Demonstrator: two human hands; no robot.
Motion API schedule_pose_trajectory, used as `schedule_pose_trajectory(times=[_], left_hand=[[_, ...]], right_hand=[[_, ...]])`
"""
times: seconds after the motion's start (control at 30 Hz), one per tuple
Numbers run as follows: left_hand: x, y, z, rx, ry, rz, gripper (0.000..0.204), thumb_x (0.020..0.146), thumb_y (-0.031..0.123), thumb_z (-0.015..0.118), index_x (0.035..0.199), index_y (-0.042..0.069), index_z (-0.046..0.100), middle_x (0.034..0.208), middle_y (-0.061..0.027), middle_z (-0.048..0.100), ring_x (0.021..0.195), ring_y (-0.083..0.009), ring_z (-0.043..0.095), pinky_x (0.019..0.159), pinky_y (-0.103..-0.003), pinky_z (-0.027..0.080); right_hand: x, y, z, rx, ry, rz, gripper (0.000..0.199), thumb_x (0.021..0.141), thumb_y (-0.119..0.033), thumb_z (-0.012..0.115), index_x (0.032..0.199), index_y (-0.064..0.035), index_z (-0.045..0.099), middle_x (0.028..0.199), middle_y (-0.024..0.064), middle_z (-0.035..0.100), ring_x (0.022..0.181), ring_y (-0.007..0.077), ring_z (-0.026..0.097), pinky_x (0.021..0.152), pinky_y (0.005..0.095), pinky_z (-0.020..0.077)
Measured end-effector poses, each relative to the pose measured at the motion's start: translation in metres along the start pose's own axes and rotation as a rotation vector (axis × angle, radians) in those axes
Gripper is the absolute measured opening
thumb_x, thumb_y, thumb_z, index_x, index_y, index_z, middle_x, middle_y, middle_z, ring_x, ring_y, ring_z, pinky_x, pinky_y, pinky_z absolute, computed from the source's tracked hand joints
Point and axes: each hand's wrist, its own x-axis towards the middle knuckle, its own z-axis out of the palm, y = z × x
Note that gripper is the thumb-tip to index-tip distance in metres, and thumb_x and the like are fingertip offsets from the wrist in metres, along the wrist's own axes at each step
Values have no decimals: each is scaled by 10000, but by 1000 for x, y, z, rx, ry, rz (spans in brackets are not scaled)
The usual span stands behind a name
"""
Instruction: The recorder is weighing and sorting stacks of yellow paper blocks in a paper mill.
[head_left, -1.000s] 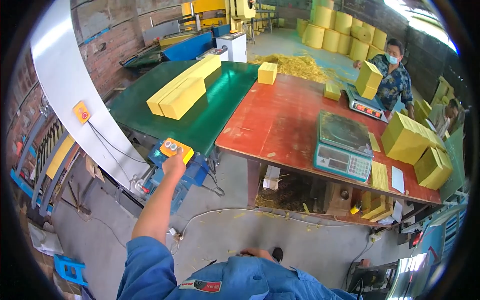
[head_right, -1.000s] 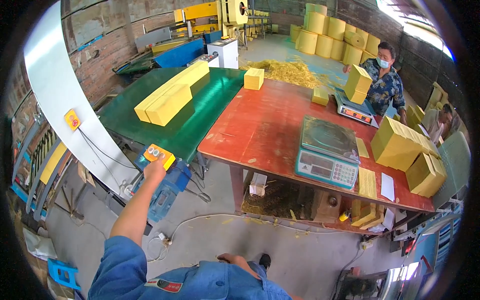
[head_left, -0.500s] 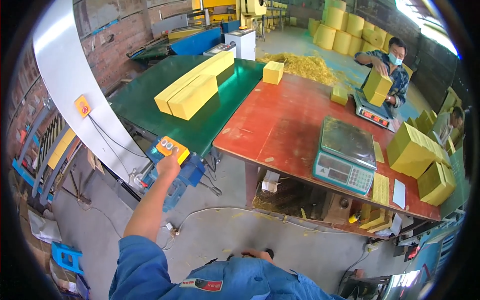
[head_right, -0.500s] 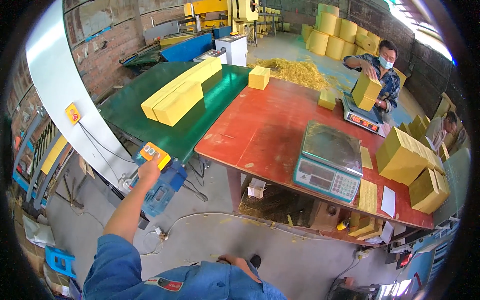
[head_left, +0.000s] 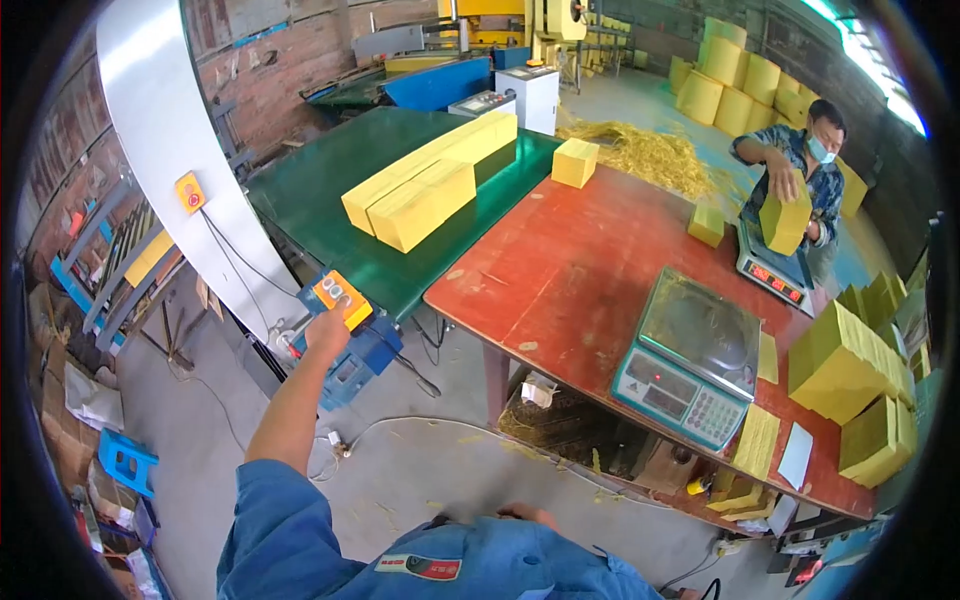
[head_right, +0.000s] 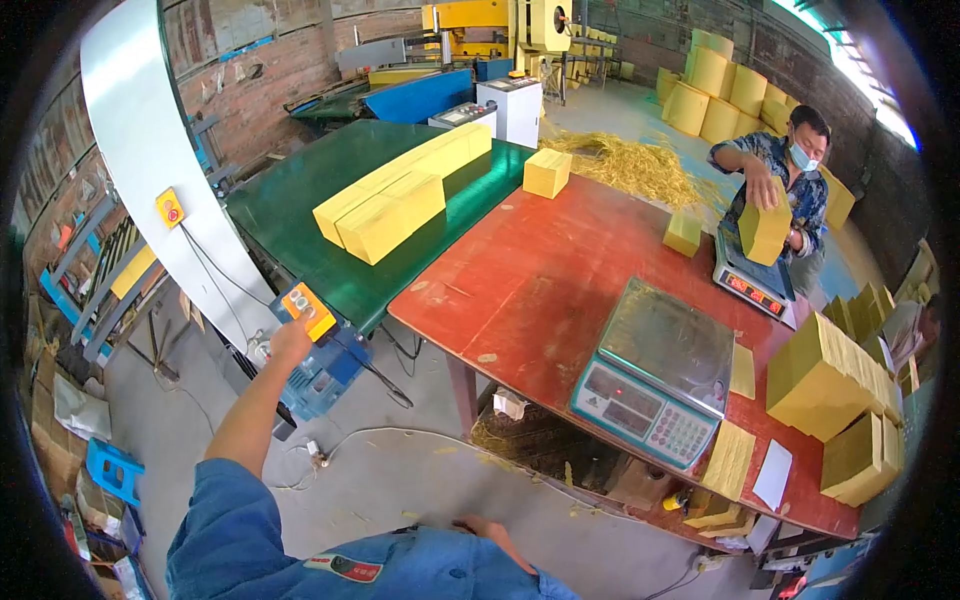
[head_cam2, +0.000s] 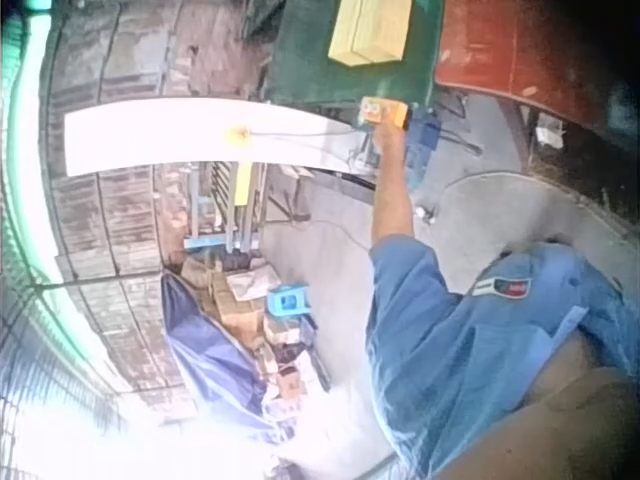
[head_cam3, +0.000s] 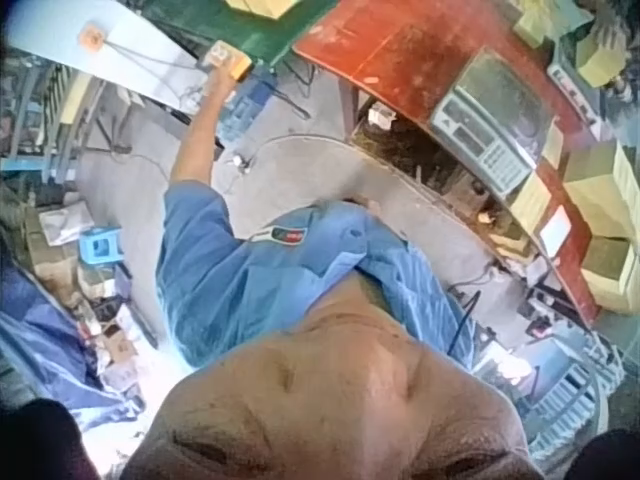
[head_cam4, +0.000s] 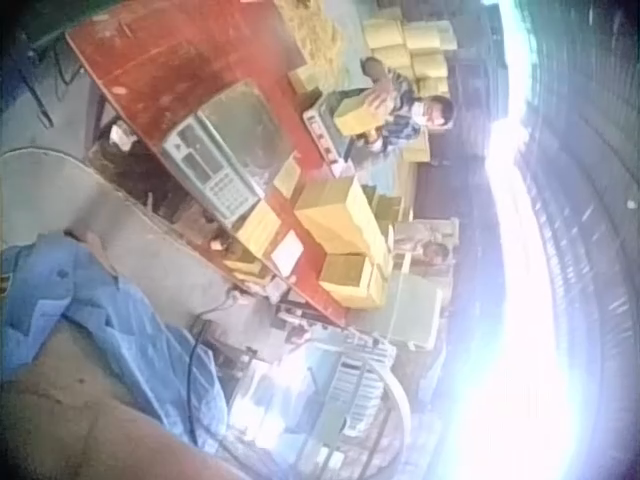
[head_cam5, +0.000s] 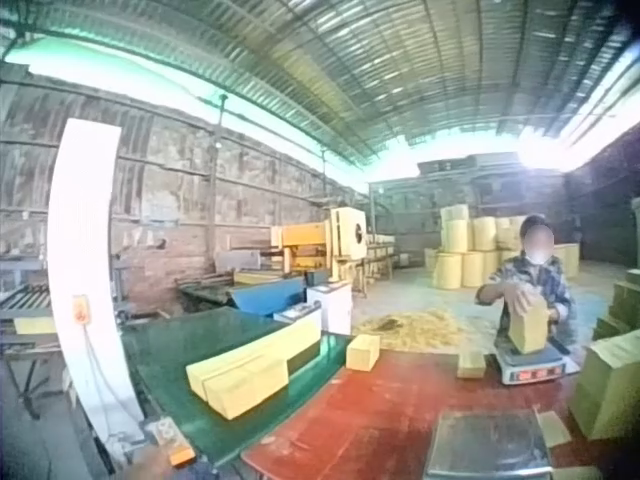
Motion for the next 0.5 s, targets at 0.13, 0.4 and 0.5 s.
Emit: schedule_pose_trajectory(times=[0.13,0.4,0.5], left_hand=[[12,-6,12,-5,30,14,556,867,114,517,1390,297,475,1008,-175,693,939,-354,672,800,-479,520],[12,-12,12,-34,63,9,567,843,119,560,1376,303,501,1072,-167,679,989,-369,650,825,-487,506],[9,13,0,-100,1,-37,588,843,112,603,1404,233,477,1158,-212,640,1063,-387,613,885,-471,479]], right_hand=[[-3,12,-16,43,37,18,298,918,-274,611,1154,-100,667,1056,151,701,995,255,681,871,327,512],[-24,37,-34,168,209,89,298,919,-279,612,1150,-102,669,1057,150,700,997,258,680,873,328,512],[-28,42,-37,187,224,99,297,919,-281,612,1149,-102,669,1057,150,700,998,259,679,874,329,511]])
